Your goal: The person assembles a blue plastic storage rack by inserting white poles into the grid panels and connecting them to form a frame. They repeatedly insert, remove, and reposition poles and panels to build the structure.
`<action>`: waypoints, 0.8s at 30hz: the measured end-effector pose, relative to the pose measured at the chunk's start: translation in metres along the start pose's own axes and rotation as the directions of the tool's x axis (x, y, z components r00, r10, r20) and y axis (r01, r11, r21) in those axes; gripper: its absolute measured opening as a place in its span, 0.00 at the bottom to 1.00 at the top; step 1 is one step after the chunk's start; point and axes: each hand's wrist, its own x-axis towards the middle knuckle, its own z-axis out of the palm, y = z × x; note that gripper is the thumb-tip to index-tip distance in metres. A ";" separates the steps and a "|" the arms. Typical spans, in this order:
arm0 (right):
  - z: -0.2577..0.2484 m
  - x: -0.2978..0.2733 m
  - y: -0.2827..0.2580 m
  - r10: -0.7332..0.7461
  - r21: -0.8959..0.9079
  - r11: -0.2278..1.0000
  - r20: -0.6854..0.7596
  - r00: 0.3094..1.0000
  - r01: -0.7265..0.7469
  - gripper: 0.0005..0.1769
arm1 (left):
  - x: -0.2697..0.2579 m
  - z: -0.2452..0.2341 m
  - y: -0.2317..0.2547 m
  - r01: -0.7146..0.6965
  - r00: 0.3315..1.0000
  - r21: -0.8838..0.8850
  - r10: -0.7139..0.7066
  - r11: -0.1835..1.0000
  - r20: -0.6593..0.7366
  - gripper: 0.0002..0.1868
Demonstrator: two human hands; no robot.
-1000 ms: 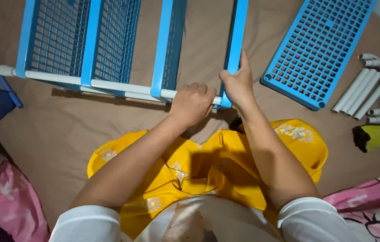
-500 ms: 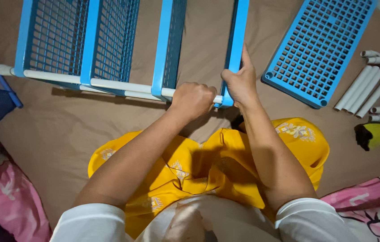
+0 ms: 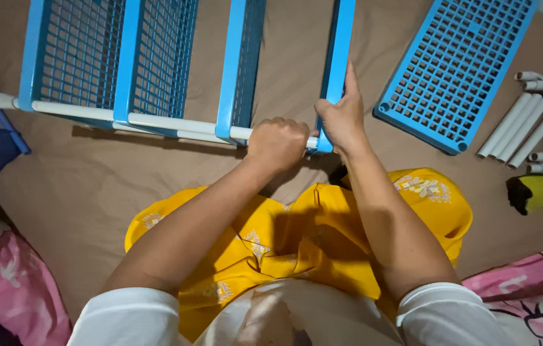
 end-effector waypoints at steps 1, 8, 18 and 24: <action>-0.001 0.000 0.001 0.004 -0.001 1.000 0.002 1.000 -0.004 0.54 | 0.002 -0.004 0.000 0.023 0.998 -0.044 -0.021 0.999 0.058 0.11; -0.006 0.000 0.003 -0.056 0.033 0.998 0.042 0.998 0.055 0.54 | 0.043 -0.039 -0.010 0.218 0.649 -0.161 -0.020 0.963 0.761 0.15; 0.001 0.001 0.009 0.026 0.095 0.995 0.013 1.000 -0.028 0.55 | -0.004 -0.003 -0.010 0.002 0.993 -0.014 0.000 1.000 0.120 0.12; -0.018 0.006 0.010 0.018 0.037 0.999 0.034 0.999 -0.020 0.53 | 0.012 -0.026 -0.024 0.062 0.882 -0.112 -0.002 0.992 0.470 0.11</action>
